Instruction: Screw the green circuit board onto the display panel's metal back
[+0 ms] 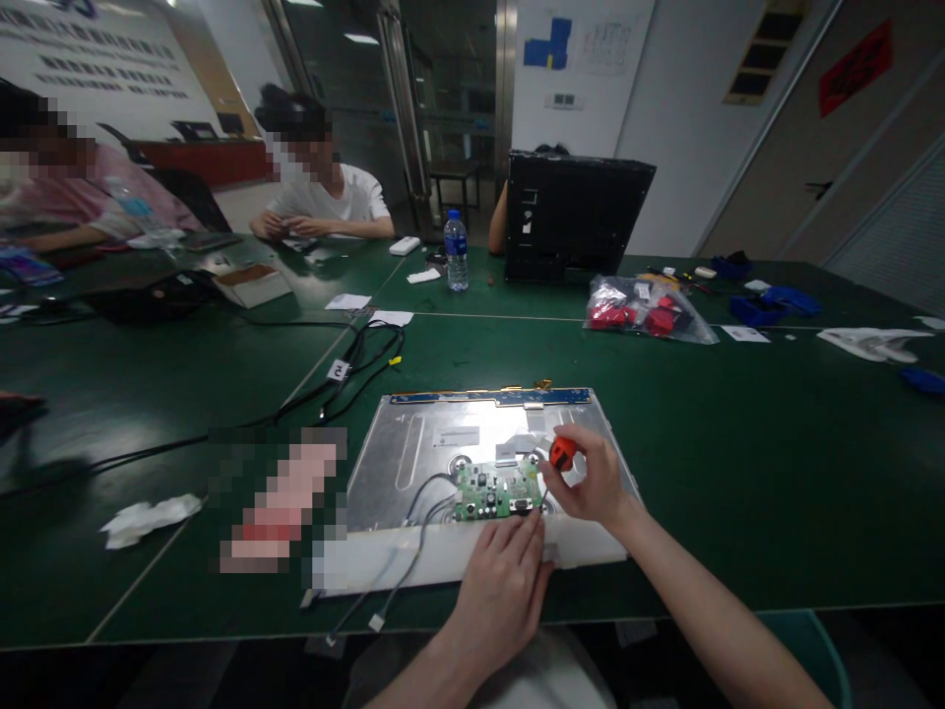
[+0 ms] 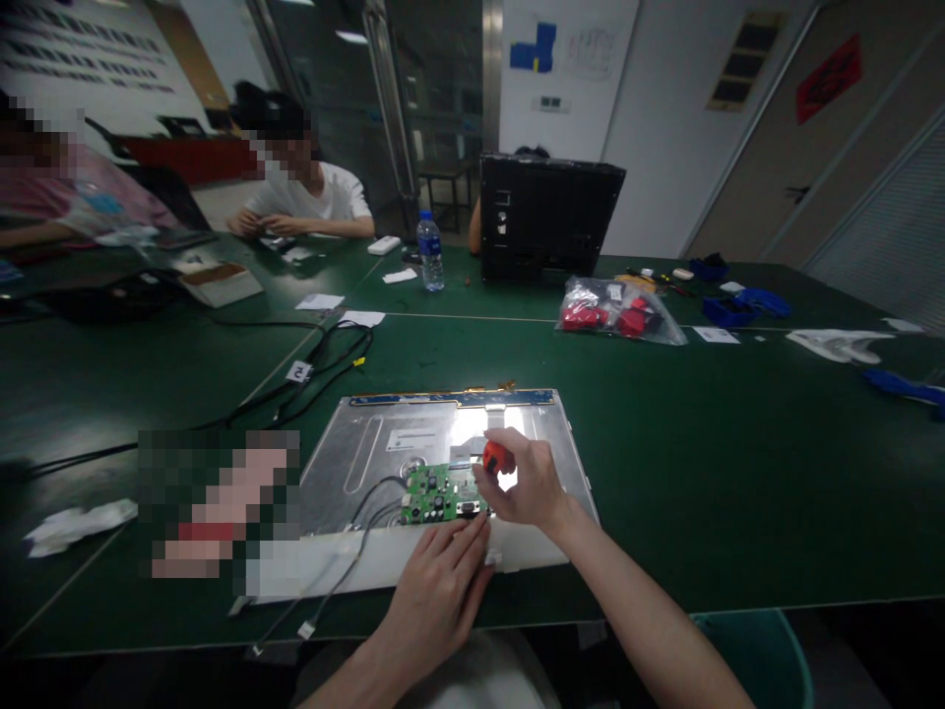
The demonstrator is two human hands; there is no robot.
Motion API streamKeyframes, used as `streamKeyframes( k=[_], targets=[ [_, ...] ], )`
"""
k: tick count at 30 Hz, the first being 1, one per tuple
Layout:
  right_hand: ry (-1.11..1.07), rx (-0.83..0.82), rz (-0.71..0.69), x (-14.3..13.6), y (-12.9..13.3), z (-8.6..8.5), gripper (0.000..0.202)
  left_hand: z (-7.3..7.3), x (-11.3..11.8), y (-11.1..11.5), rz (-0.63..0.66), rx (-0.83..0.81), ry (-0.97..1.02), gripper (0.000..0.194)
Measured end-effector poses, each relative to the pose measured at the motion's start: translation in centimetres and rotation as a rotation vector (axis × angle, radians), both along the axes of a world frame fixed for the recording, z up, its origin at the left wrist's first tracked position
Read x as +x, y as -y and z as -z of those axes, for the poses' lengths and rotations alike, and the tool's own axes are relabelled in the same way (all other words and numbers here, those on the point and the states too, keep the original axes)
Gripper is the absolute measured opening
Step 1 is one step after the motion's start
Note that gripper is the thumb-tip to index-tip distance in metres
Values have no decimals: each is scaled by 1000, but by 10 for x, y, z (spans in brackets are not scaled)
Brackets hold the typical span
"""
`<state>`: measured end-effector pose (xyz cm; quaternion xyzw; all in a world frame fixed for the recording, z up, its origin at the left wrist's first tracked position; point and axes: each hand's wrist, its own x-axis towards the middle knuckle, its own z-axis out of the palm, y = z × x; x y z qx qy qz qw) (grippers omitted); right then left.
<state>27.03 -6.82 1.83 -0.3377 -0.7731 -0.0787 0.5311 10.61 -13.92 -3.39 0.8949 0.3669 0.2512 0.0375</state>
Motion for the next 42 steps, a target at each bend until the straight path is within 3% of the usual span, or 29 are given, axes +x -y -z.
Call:
streamKeyframes(
  k=[6, 15, 35, 42],
  targets=[
    [14, -12, -10, 1, -2, 4, 39, 0, 0, 0, -6, 1, 0, 33],
    [12, -101, -131, 4, 0, -2, 43, 1, 0, 0, 2, -7, 7, 32],
    [5, -30, -71, 2, -2, -1, 37, 3, 0, 0, -1, 15, 8, 32],
    [-8, -74, -172, 4, -1, -2, 42, 3, 0, 0, -2, 17, 7, 32]
  ],
)
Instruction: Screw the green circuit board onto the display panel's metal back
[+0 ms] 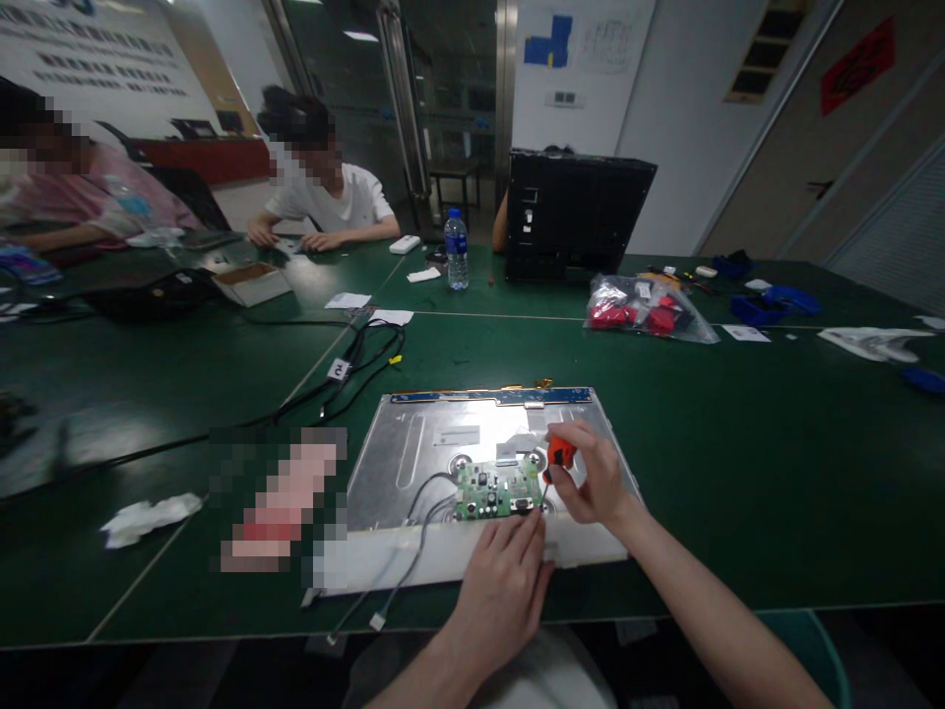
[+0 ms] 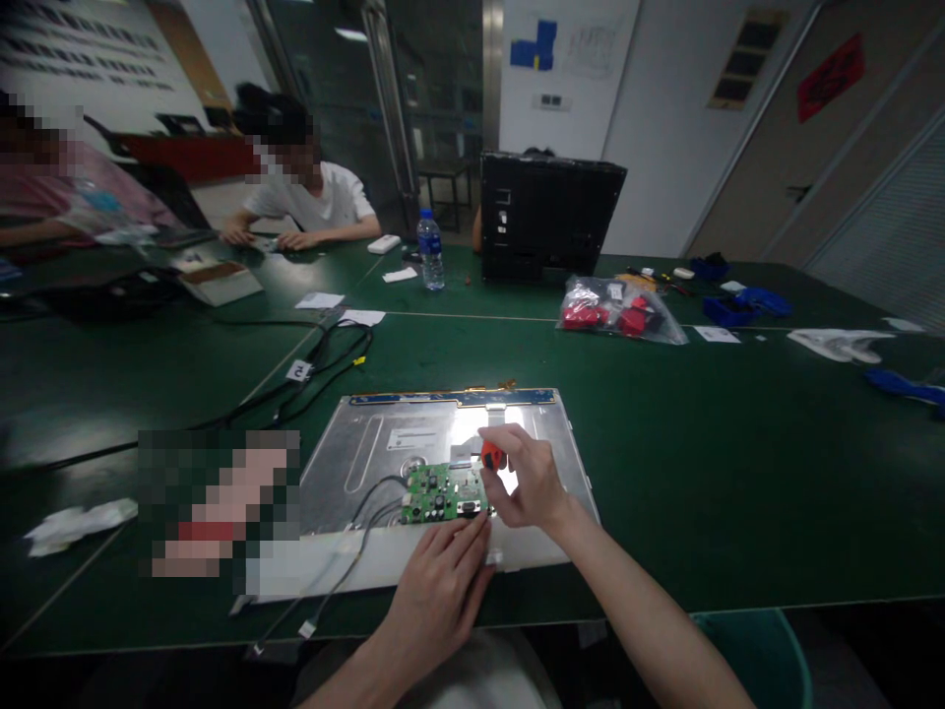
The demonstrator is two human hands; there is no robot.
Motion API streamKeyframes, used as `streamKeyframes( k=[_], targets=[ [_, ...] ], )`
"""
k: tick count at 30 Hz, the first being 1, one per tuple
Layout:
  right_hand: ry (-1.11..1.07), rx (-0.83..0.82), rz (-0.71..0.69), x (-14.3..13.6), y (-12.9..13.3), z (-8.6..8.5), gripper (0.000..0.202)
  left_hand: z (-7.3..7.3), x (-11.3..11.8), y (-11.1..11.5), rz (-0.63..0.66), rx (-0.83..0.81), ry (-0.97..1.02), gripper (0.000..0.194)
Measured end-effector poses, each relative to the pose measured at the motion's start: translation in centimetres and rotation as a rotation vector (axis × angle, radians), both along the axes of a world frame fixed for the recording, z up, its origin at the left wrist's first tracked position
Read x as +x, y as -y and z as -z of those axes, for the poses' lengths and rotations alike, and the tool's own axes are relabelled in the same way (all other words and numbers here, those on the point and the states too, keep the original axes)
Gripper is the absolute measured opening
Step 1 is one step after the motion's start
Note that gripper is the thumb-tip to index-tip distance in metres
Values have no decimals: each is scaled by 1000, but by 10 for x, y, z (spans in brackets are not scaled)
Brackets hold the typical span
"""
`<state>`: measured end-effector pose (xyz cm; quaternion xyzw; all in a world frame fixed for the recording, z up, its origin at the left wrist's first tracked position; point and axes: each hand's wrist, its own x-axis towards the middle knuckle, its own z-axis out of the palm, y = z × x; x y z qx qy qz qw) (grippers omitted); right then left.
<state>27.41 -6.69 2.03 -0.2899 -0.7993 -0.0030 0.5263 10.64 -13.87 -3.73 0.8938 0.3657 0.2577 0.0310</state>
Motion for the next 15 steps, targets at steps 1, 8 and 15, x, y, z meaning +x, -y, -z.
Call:
streamKeyframes(
  k=[1, 8, 15],
  targets=[
    [-8, -6, -6, 0, 0, 0, 43, 0, 0, 0, 1, 1, -1, 32],
    [-22, -9, 57, 1, 1, 1, 42, 0, 0, 1, 0, 8, -7, 32],
    [13, 46, 133, -2, 1, 0, 37, -1, 0, 0, 7, 2, -6, 33]
  ],
)
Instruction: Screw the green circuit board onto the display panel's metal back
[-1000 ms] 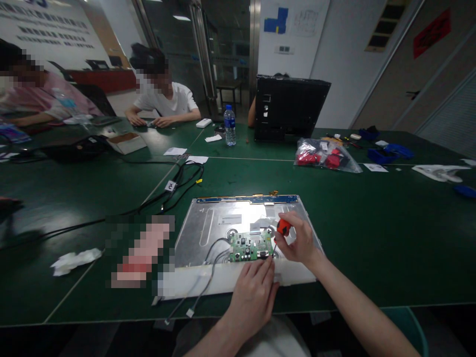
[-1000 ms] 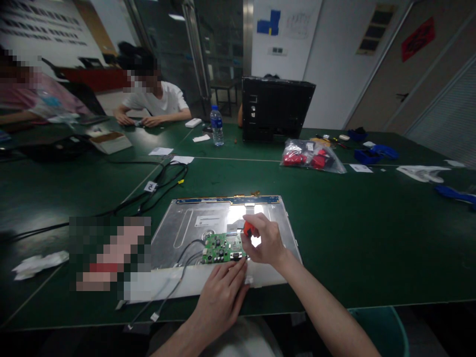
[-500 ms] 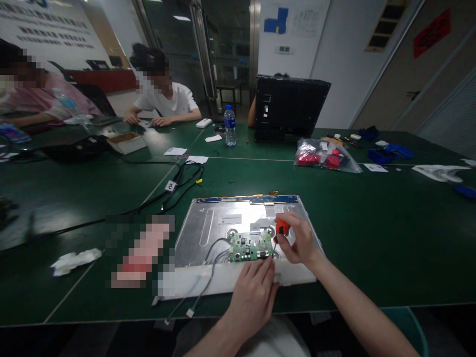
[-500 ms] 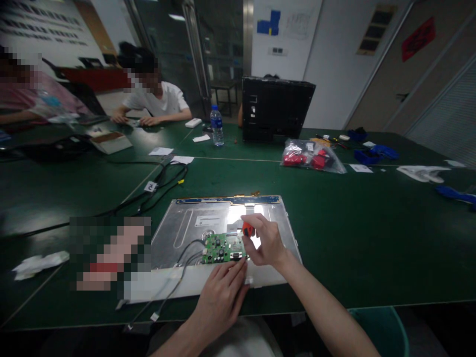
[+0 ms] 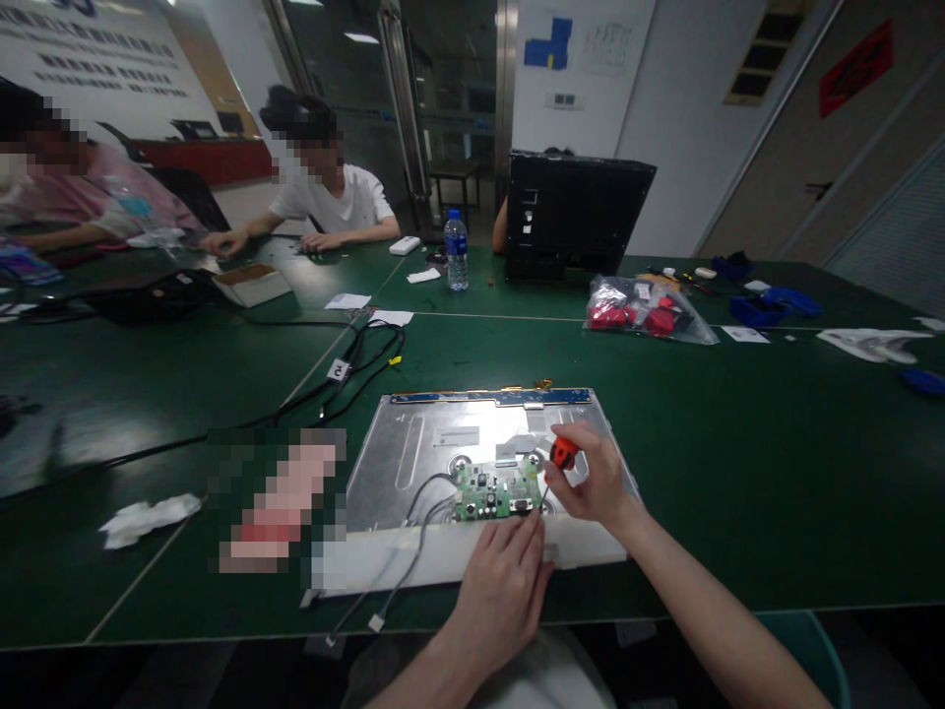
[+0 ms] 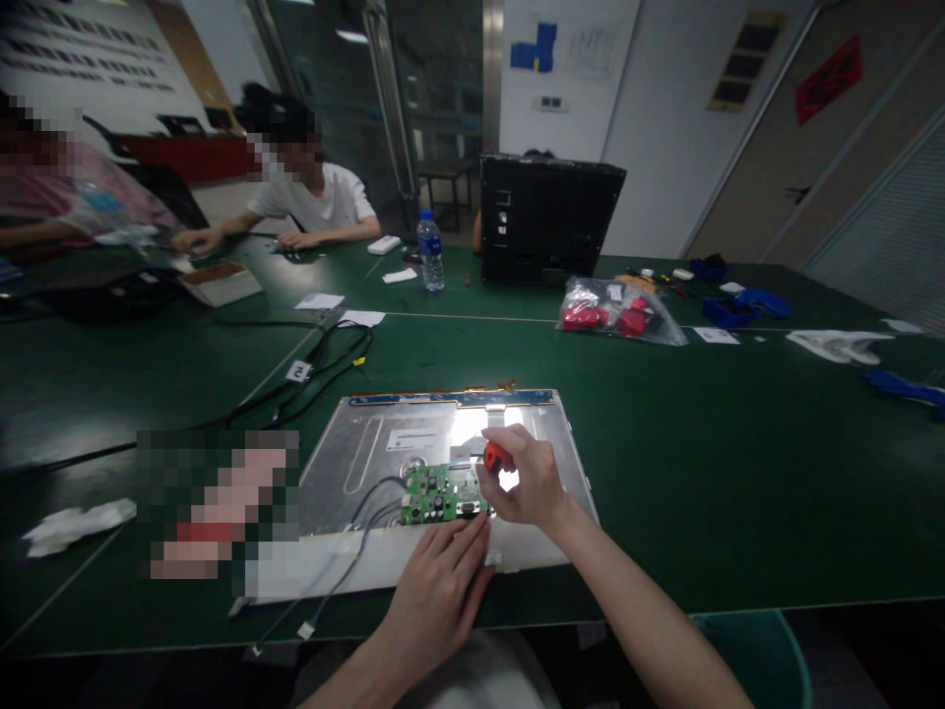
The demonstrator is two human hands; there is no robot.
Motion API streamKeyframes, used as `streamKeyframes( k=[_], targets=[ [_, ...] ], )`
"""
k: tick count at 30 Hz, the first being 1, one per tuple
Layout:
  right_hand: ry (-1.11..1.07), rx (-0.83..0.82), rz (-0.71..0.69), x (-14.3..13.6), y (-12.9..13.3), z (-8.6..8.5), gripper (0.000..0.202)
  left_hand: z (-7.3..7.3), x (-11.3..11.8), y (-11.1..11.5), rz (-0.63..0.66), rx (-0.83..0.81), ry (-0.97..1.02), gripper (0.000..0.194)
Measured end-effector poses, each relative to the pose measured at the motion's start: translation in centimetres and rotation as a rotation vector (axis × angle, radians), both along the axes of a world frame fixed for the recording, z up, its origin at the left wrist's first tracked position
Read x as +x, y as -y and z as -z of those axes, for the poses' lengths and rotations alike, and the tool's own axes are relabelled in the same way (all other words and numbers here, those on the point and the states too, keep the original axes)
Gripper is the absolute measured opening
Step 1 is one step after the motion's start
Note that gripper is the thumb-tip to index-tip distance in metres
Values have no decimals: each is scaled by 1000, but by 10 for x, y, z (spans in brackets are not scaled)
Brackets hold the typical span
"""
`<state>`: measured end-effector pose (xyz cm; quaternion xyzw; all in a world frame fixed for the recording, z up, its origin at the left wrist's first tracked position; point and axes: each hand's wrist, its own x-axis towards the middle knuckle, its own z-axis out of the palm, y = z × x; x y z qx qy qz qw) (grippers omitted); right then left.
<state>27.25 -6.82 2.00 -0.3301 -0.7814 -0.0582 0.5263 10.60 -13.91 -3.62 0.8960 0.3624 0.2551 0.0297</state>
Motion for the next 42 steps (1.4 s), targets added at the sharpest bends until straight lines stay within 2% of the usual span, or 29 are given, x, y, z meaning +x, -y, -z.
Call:
streamKeyframes(
  k=[6, 14, 25, 32, 42],
  targets=[
    [24, 12, -3, 0, -1, -1, 36, 0, 0, -1, 6, -10, 8, 33],
    [-13, -49, -116, 2, -1, -2, 39, 1, 0, -1, 3, -19, -8, 33],
    [-9, 14, -14, 0, 0, 1, 40, -1, 0, -1, 6, -12, 10, 33],
    [15, 10, -21, 0, -2, 1, 38, -2, 0, -1, 11, -5, 4, 33],
    [-31, -56, -109, 2, -1, -1, 40, -1, 0, -1, 14, -16, -7, 33]
  ],
)
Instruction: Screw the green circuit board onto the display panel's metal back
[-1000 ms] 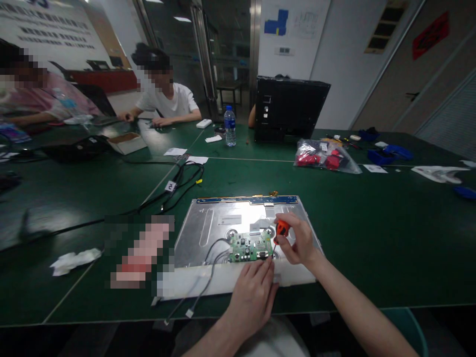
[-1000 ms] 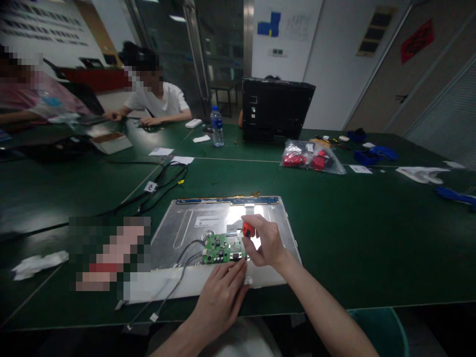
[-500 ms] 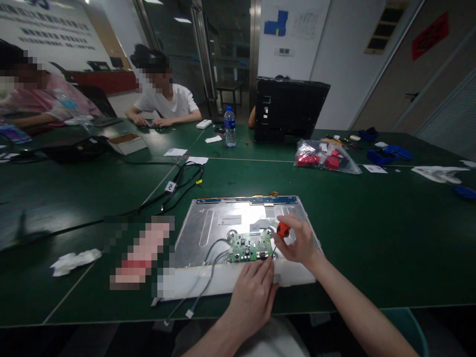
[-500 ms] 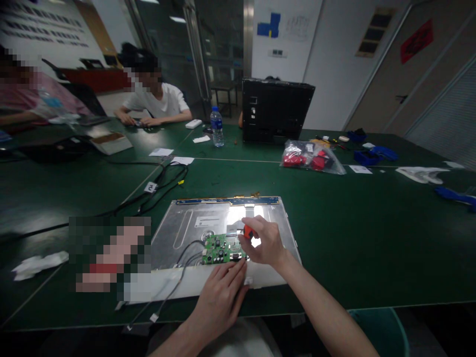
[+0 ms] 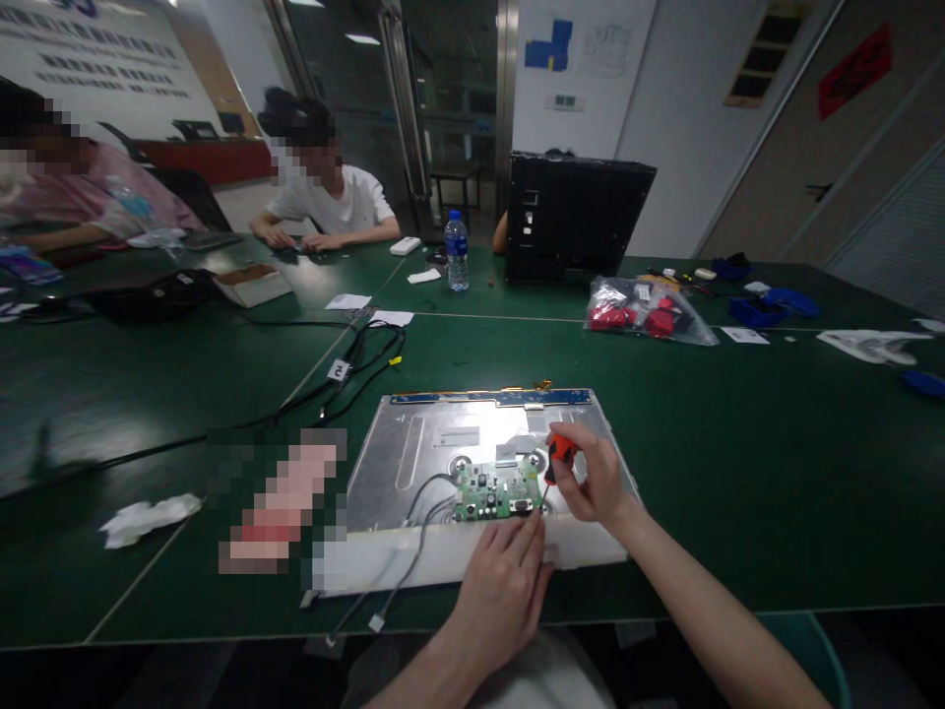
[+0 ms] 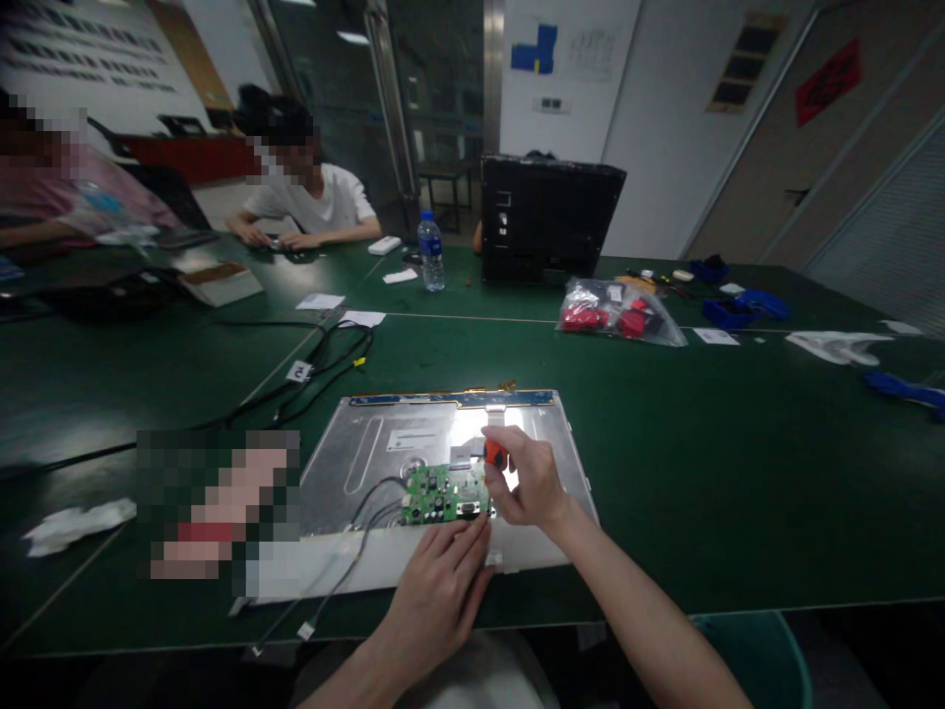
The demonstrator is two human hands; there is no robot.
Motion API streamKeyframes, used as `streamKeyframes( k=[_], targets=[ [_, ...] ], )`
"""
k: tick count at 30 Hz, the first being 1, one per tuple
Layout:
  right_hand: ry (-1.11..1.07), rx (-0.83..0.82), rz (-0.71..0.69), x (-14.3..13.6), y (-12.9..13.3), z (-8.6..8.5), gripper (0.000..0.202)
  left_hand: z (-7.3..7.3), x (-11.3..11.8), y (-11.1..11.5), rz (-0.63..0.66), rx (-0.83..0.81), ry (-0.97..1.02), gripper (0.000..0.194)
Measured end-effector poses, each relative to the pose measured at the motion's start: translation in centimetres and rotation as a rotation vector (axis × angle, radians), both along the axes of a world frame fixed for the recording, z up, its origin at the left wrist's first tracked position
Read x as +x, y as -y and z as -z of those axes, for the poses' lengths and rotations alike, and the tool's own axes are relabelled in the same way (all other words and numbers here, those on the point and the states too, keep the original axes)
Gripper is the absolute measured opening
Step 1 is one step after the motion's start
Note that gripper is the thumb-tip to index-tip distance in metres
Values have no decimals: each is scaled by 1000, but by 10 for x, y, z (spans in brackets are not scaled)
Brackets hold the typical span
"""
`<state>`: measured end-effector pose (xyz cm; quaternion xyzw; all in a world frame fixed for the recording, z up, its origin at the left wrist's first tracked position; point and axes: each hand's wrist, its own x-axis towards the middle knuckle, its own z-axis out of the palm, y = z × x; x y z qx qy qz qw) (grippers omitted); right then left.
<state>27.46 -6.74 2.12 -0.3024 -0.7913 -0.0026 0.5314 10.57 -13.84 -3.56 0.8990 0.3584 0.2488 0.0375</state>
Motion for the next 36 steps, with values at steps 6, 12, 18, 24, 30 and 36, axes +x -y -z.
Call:
streamKeyframes(
  k=[6, 12, 18, 24, 30, 36],
  targets=[
    [23, 35, 55, -1, 0, 0, 39, -2, 0, 0, 2, -1, 19, 32],
    [33, 56, 82, -2, -2, 4, 37, -2, 0, 0, 4, -17, 10, 33],
    [44, 46, 88, -1, -1, 3, 37, -1, 0, 0, 5, -7, 8, 32],
    [16, 17, 3, 0, 0, -1, 39, -1, 0, 0, -3, 8, 14, 33],
    [16, 12, 51, -1, 1, -1, 40, 1, 0, 0, -6, 6, -2, 33],
    [13, 56, 92, -2, 1, 0, 35, 1, 0, 0, 2, 7, 3, 33]
  ],
)
